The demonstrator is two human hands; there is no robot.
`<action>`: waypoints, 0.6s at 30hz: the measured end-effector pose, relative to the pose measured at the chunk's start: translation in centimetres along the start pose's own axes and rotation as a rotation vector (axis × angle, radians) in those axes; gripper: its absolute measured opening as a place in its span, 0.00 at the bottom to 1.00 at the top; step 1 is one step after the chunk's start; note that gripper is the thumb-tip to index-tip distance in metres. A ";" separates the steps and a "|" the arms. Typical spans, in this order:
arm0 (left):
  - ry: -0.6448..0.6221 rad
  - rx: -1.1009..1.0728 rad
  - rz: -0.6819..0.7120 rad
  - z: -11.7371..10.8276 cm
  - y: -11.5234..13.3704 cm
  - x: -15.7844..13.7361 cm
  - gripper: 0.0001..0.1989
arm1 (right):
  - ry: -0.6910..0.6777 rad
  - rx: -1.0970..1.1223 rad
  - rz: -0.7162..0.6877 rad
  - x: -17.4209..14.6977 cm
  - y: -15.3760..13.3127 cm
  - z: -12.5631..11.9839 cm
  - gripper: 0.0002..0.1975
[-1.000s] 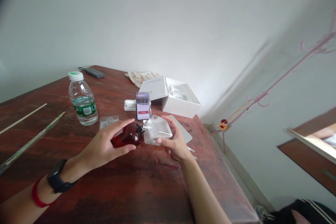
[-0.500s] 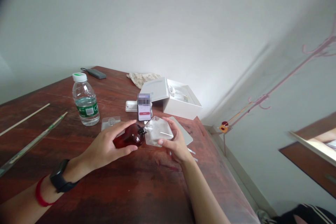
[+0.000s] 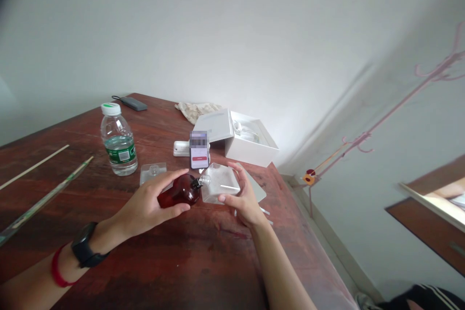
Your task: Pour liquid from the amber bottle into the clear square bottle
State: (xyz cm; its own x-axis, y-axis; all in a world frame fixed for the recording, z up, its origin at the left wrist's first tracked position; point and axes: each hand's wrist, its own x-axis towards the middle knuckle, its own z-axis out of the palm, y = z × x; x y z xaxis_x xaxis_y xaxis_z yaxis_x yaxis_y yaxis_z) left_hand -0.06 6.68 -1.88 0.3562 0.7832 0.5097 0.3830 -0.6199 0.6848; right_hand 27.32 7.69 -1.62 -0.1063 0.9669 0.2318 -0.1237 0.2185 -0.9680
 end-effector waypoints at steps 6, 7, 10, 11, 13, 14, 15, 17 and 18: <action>-0.012 -0.010 -0.015 0.2 0.0 -0.1 0.33 | -0.013 0.016 -0.019 0.1 0.0 0.0 0.39; -0.014 -0.010 -0.017 0.2 0.0 -0.1 0.33 | -0.017 0.019 -0.021 0.1 0.0 -0.1 0.39; -0.016 -0.006 -0.022 0.2 0.0 -0.2 0.33 | -0.013 0.012 -0.027 0.1 0.0 -0.2 0.39; -0.015 -0.004 -0.023 0.3 0.0 -0.2 0.33 | -0.008 0.005 -0.028 0.1 0.1 -0.2 0.39; -0.016 0.000 -0.027 0.3 0.0 -0.2 0.33 | 0.003 -0.004 -0.028 0.1 0.1 -0.3 0.40; -0.018 0.001 -0.029 0.3 0.0 -0.2 0.33 | 0.004 -0.005 -0.024 0.1 0.2 -0.3 0.40; -0.019 0.000 -0.029 0.3 0.0 -0.2 0.33 | 0.002 -0.005 -0.020 0.1 0.2 -0.3 0.40; -0.016 -0.003 -0.028 0.3 0.0 -0.2 0.33 | 0.000 -0.008 -0.016 0.1 0.3 -0.4 0.41; -0.014 -0.005 -0.027 0.3 0.0 -0.2 0.33 | 0.001 -0.011 -0.016 0.1 0.4 -0.5 0.41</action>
State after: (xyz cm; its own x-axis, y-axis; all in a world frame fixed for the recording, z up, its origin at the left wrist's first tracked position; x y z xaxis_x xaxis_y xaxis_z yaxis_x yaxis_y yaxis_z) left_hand 0.18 6.51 -2.14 0.3577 0.7985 0.4841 0.3881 -0.5987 0.7007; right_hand 27.71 7.96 -2.00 -0.1029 0.9634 0.2476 -0.1149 0.2357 -0.9650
